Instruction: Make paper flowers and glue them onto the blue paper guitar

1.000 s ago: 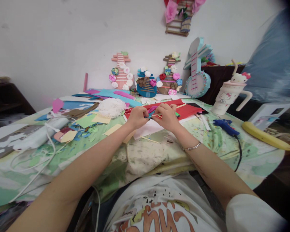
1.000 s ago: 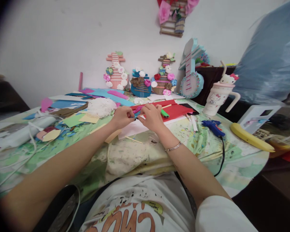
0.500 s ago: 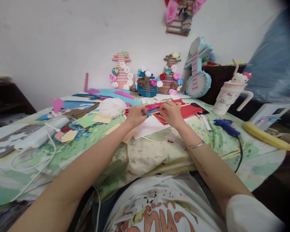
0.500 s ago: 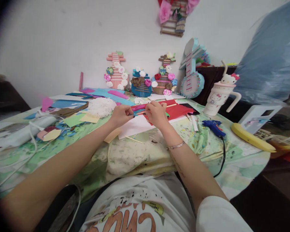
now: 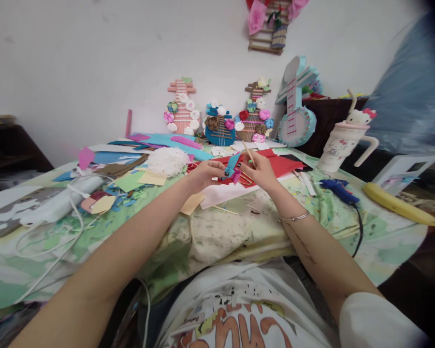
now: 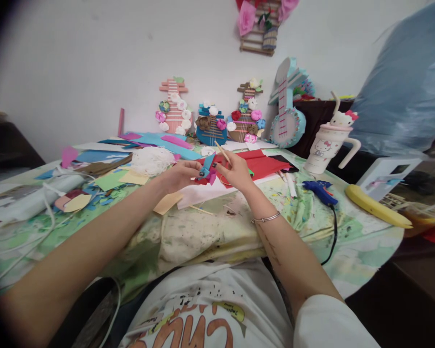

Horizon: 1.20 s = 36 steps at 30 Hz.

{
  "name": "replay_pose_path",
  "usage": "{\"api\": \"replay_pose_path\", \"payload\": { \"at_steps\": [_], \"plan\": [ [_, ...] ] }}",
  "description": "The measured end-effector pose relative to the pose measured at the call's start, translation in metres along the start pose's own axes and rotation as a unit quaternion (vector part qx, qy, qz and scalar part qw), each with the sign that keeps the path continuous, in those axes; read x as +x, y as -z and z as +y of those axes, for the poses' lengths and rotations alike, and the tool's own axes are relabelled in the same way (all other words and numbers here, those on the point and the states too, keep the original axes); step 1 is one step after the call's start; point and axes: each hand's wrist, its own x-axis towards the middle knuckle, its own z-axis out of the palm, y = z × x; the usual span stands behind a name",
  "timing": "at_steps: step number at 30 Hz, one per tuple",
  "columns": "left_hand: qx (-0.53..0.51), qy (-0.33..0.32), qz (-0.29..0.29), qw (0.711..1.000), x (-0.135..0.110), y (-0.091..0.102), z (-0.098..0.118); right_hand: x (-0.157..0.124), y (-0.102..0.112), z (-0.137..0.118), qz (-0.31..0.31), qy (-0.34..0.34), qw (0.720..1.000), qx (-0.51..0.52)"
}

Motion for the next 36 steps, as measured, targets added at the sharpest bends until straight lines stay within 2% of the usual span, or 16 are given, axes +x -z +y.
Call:
{"api": "replay_pose_path", "payload": {
  "at_steps": [3,7,15,20,24,31,33,36],
  "plan": [
    [-0.017,0.027,-0.023,0.999,-0.003,-0.004,0.000,-0.003,-0.004,-0.005,-0.051,-0.028,0.996,0.072],
    [-0.033,0.036,-0.026,0.998,-0.003,-0.007,-0.001,-0.005,-0.007,-0.010,-0.076,-0.050,0.986,0.140],
    [0.002,0.046,-0.058,0.997,-0.004,-0.002,-0.001,-0.006,-0.009,-0.011,-0.097,-0.048,0.985,0.135],
    [0.035,0.024,-0.014,0.999,-0.002,-0.003,-0.003,-0.007,-0.011,-0.013,-0.105,-0.033,0.986,0.124],
    [0.039,0.016,-0.009,0.999,-0.001,-0.005,-0.004,-0.007,-0.012,-0.011,-0.095,-0.041,0.987,0.121],
    [0.015,0.005,-0.007,1.000,0.000,-0.003,-0.004,-0.005,-0.010,-0.012,-0.071,-0.087,0.974,0.195],
    [0.011,-0.001,0.003,1.000,0.001,-0.003,-0.004,-0.004,-0.008,-0.013,-0.064,-0.103,0.970,0.212],
    [0.020,-0.009,0.036,0.999,0.003,-0.003,-0.005,-0.003,-0.007,-0.013,-0.069,-0.086,0.966,0.235]
  ]
}}
